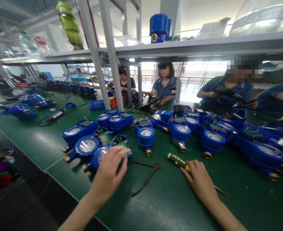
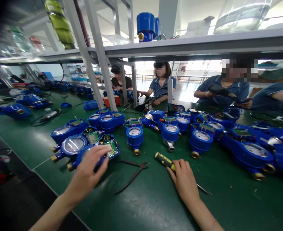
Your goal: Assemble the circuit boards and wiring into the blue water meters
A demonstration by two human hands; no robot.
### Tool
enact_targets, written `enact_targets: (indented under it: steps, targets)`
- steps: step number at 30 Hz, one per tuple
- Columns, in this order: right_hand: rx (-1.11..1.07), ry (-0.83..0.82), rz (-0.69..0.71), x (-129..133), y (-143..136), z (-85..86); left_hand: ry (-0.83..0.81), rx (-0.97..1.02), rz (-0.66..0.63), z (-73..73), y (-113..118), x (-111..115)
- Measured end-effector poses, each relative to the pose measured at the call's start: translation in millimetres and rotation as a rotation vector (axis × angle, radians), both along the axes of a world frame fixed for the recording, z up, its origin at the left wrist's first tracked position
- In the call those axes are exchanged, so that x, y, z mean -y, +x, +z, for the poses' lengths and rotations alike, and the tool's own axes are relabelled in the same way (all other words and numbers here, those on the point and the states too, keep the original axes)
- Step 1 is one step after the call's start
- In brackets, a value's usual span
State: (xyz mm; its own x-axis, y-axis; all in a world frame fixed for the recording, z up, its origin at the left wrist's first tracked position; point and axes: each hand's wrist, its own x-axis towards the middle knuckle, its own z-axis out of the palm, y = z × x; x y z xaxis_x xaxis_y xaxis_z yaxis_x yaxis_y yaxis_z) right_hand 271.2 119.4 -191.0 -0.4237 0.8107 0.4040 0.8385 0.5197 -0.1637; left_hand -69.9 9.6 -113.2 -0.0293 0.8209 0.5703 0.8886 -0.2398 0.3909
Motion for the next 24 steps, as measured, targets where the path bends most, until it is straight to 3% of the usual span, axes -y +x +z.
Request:
enact_targets:
  steps: [2, 4, 5, 7, 9, 11, 17, 24]
  targets:
    - [-0.002, 0.044, -0.036, 2.7, -5.5, 2.2, -0.008, 0.060, 0.176, 3.3, -41.5, 1.4]
    - [-0.020, 0.101, -0.014, 14.9, -18.4, 6.7, -0.104, 0.105, 0.260, 3.0, -75.6, -2.9]
    - [-0.036, 0.117, 0.043, 24.7, -27.8, 9.5, -0.182, 0.122, 0.250, 1.5, -87.7, -5.8]
    - [-0.071, 0.075, 0.291, 49.1, -51.3, 15.3, -0.311, 0.142, 0.208, -2.5, -100.6, -10.2]
    - [-0.064, -0.079, 0.540, 72.6, -78.0, 20.1, -0.383, 0.145, 0.180, -5.2, -101.7, -11.8]
    - [-0.031, -0.200, 0.635, 86.4, -103.3, 22.9, -0.414, 0.141, 0.166, -4.4, -97.2, -11.9]
    - [-0.157, -0.277, 0.578, 64.9, -150.2, 17.7, -0.447, 0.206, 0.139, 10.4, -87.6, -23.1]
    - [-0.259, -0.301, 0.593, 55.0, -154.8, 10.9, -0.417, 0.490, 0.184, 7.7, -75.4, -33.3]
